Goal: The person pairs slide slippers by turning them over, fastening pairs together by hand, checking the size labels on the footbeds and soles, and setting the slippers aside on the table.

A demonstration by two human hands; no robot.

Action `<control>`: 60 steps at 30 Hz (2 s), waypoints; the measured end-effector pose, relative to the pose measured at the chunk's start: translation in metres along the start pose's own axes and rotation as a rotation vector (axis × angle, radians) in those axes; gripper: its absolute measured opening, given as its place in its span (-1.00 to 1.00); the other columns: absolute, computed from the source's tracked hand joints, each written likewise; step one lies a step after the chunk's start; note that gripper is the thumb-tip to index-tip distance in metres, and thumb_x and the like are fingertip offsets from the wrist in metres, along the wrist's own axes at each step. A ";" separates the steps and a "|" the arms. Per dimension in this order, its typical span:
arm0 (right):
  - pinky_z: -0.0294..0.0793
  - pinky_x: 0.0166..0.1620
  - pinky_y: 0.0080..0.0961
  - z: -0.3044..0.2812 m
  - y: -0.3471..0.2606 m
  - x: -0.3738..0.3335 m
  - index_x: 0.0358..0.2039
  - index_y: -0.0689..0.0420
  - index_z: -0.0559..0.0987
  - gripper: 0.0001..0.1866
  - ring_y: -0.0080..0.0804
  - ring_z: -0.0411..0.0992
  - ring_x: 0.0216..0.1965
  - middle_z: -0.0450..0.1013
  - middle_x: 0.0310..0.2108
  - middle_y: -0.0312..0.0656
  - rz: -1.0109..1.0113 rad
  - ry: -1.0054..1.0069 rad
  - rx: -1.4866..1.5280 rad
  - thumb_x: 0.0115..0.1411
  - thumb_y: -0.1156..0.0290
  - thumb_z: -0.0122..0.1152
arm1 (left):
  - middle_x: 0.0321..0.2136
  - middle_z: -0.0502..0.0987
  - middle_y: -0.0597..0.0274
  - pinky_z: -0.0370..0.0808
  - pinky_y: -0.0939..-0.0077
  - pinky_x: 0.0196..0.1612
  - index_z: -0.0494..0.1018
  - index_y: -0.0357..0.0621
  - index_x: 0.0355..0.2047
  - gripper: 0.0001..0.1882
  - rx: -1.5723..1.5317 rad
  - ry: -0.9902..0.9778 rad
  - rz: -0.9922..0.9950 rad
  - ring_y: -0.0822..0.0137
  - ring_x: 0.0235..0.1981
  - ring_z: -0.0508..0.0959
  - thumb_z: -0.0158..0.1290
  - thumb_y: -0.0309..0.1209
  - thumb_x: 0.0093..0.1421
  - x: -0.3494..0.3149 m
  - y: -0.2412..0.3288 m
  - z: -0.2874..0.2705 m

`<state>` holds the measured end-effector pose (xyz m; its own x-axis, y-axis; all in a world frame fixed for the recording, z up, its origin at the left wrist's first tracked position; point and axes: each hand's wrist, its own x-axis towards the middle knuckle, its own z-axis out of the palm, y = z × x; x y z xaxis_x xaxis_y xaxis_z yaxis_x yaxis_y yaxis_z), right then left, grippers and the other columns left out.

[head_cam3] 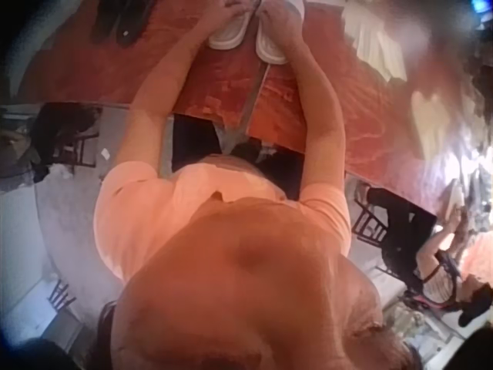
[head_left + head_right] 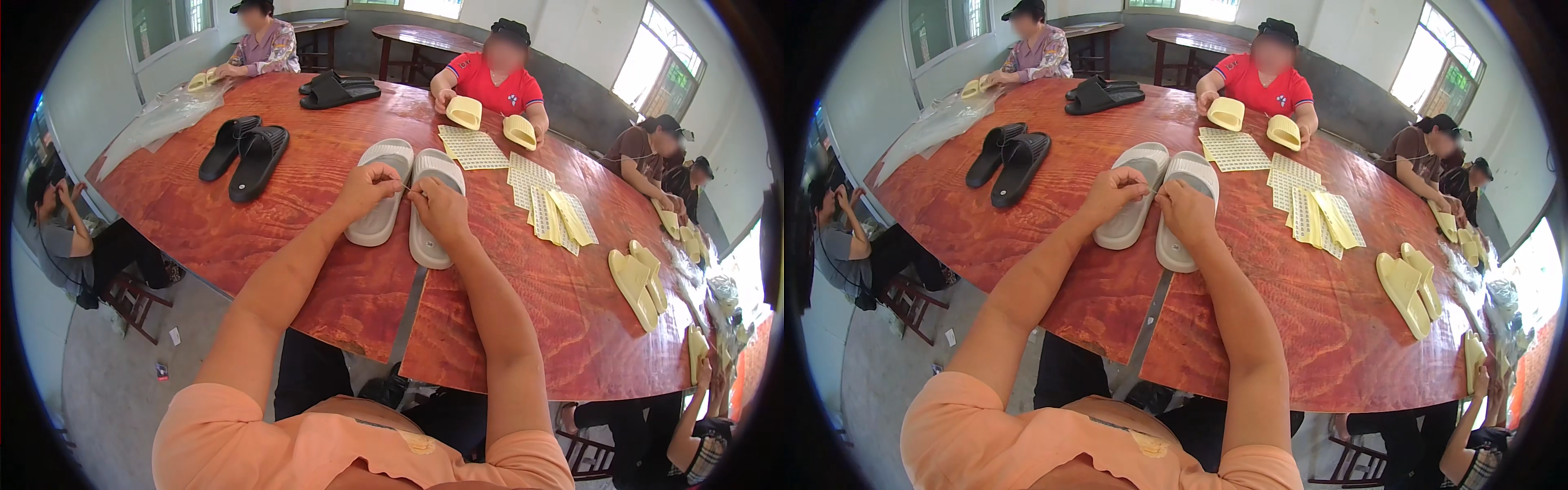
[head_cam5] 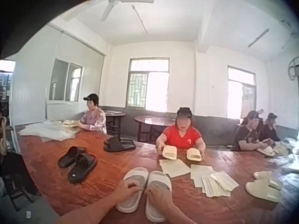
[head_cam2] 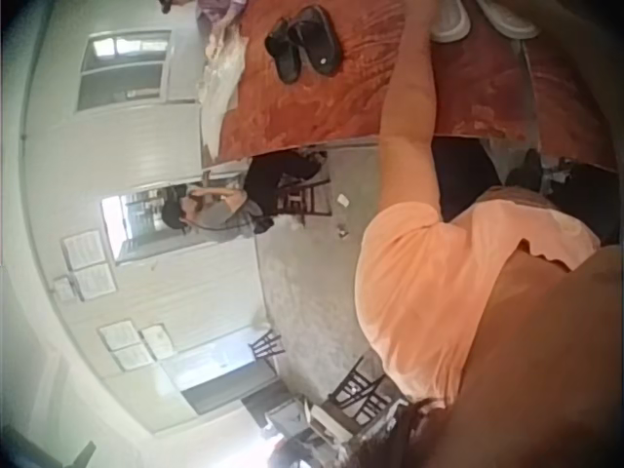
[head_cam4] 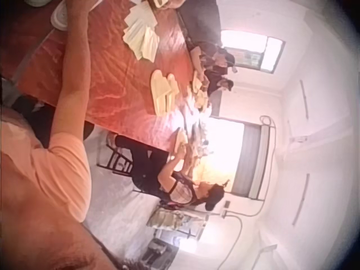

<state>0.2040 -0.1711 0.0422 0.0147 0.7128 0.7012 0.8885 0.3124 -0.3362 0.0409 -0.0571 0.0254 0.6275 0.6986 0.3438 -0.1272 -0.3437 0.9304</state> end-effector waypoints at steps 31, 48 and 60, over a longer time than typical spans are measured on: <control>0.47 -0.43 -0.50 -0.004 0.056 0.001 -0.07 0.13 0.51 -0.72 -0.48 0.50 -0.49 0.54 -0.38 -0.18 0.308 0.312 0.218 0.20 0.44 0.21 | -0.43 0.57 0.30 0.50 0.65 -0.33 0.45 -0.17 -0.27 -0.89 -0.099 0.238 0.159 0.55 -0.44 0.51 0.00 -0.41 0.34 0.001 0.009 0.000; 0.42 -0.43 -0.65 -0.002 0.120 -0.016 -0.17 0.24 0.55 -0.78 -0.60 0.45 -0.48 0.52 -0.47 -0.25 0.629 0.511 0.351 0.19 0.42 0.25 | -0.13 0.53 -0.15 0.48 0.16 -0.11 0.35 -0.25 -0.06 -0.46 0.760 0.103 0.129 -0.05 -0.12 0.56 0.18 -0.10 0.12 -0.012 0.030 0.033; 0.51 -0.27 -0.48 -0.005 0.128 -0.015 -0.25 0.23 0.63 -0.79 -0.41 0.51 -0.37 0.57 -0.36 -0.16 0.565 0.439 0.245 0.15 0.38 0.25 | -0.08 0.53 -0.17 0.45 0.04 -0.05 0.29 -0.03 0.14 -0.36 0.899 0.115 0.064 -0.13 -0.08 0.54 0.09 -0.45 -0.03 0.052 -0.006 0.064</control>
<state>0.3196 -0.1450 -0.0088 0.6647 0.5063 0.5494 0.5650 0.1404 -0.8130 0.1238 -0.0592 0.0296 0.5530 0.7034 0.4466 0.5188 -0.7101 0.4761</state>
